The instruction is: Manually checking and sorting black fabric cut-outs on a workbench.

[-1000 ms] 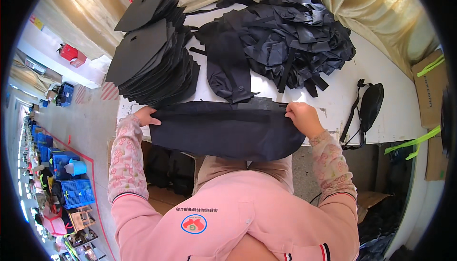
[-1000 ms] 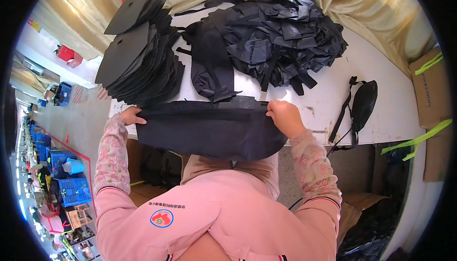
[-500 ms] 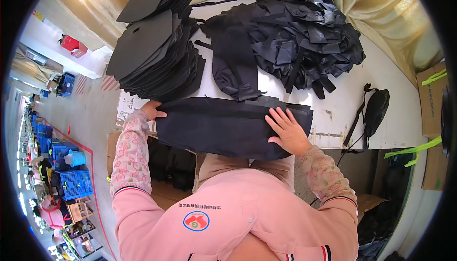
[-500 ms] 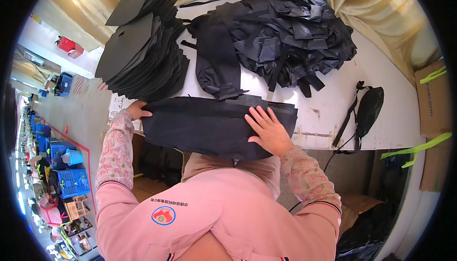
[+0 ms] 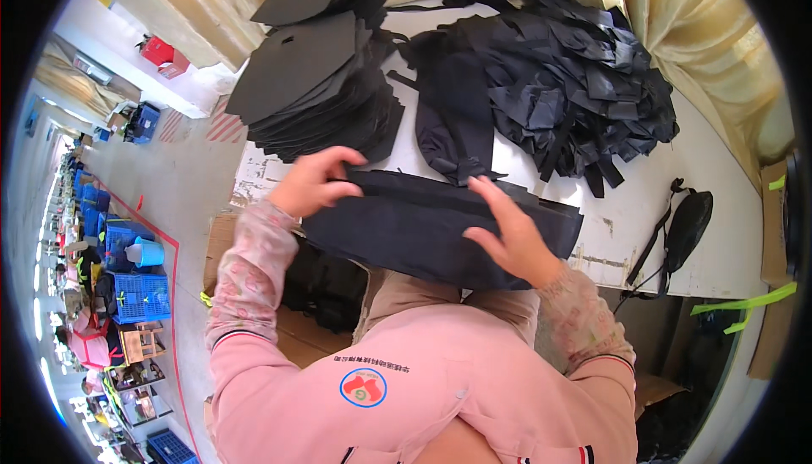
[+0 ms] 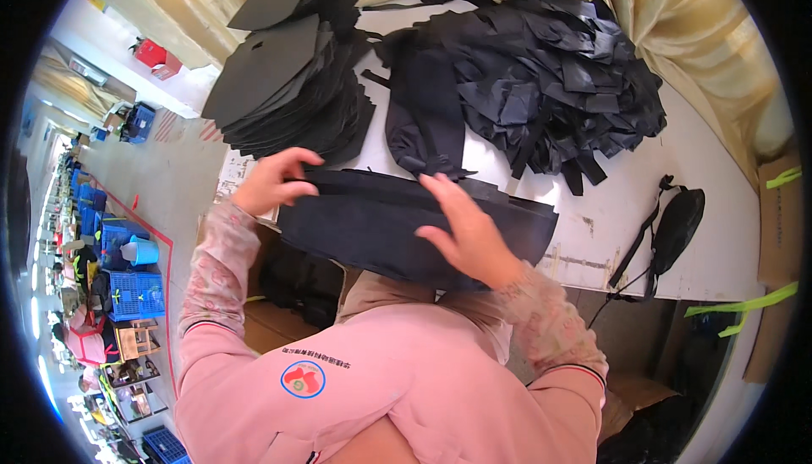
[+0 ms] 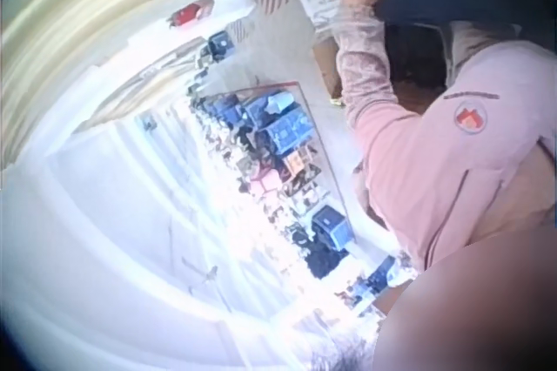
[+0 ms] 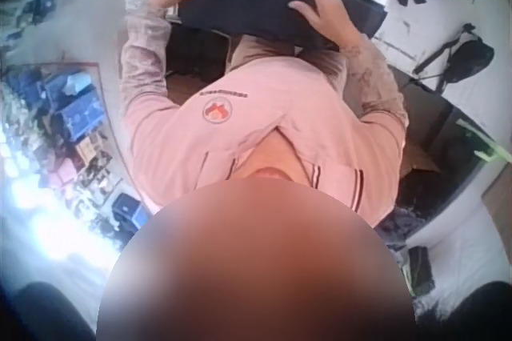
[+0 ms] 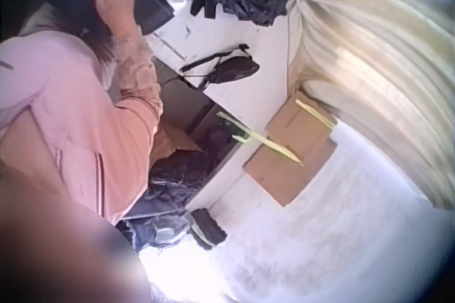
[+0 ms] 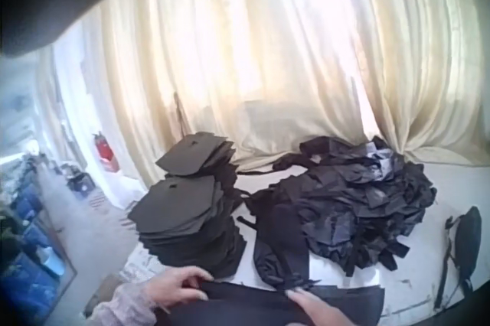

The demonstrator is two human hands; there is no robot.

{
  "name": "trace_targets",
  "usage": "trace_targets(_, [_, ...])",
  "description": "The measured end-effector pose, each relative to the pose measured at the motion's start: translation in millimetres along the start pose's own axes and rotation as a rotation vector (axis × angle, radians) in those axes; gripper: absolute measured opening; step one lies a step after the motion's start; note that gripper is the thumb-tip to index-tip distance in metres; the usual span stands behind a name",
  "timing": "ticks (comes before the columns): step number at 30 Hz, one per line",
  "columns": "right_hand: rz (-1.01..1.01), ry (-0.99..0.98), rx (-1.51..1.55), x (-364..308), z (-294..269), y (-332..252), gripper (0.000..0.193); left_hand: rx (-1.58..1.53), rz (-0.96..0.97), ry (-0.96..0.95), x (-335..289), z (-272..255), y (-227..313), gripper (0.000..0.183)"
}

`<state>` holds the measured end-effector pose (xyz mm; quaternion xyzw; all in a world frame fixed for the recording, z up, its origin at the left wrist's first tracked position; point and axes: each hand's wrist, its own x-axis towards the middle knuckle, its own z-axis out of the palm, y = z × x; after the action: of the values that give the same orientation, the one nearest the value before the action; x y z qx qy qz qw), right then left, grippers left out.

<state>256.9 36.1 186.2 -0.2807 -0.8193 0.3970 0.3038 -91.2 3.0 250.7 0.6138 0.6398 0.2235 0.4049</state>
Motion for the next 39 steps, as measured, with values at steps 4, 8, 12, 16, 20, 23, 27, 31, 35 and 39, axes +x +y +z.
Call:
trace_targets(4, [-0.125, 0.037, 0.498, 59, 49, -10, 0.058, -0.195, 0.547, -0.040, 14, 58, 59, 0.035])
trace_targets(8, [0.108, -0.029, 0.784, 53, 51, 11, 0.027, 0.409, 0.653, 0.688, 37, -24, 35, 0.041])
trace_targets(12, [0.204, 0.010, 0.762, 44, 40, 10, 0.016, 0.576, 0.277, 0.790, 49, -94, -32, 0.059])
trace_targets(16, [0.247, 0.003, 0.824, 43, 38, 10, 0.012, 0.685, 0.177, 0.660, 56, -96, -31, 0.062])
trace_targets(20, [0.163, 0.046, 0.785, 49, 47, 17, 0.010, 0.910, 0.151, 0.690, 62, -90, -38, 0.040])
trace_targets(23, [0.222, 0.027, 0.857, 50, 49, 16, 0.012, 0.848, 0.240, 0.779, 50, -88, -37, 0.040])
trace_targets(27, [0.234, 0.159, 0.678, 44, 34, 13, 0.018, 0.204, 0.465, 0.873, -2, -35, 23, 0.042])
trace_targets(31, [0.130, 0.374, 0.536, 53, 20, -18, 0.010, -0.360, 0.542, 0.730, -44, 36, 37, 0.037])
trace_targets(35, [0.065, 0.521, 0.422, 60, 22, -14, 0.008, -0.433, 0.481, 0.540, -44, 66, 26, 0.037])
trace_targets(39, [0.112, 0.487, 0.441, 54, 24, -10, 0.007, -0.461, 0.476, 0.462, -45, 79, 15, 0.039])
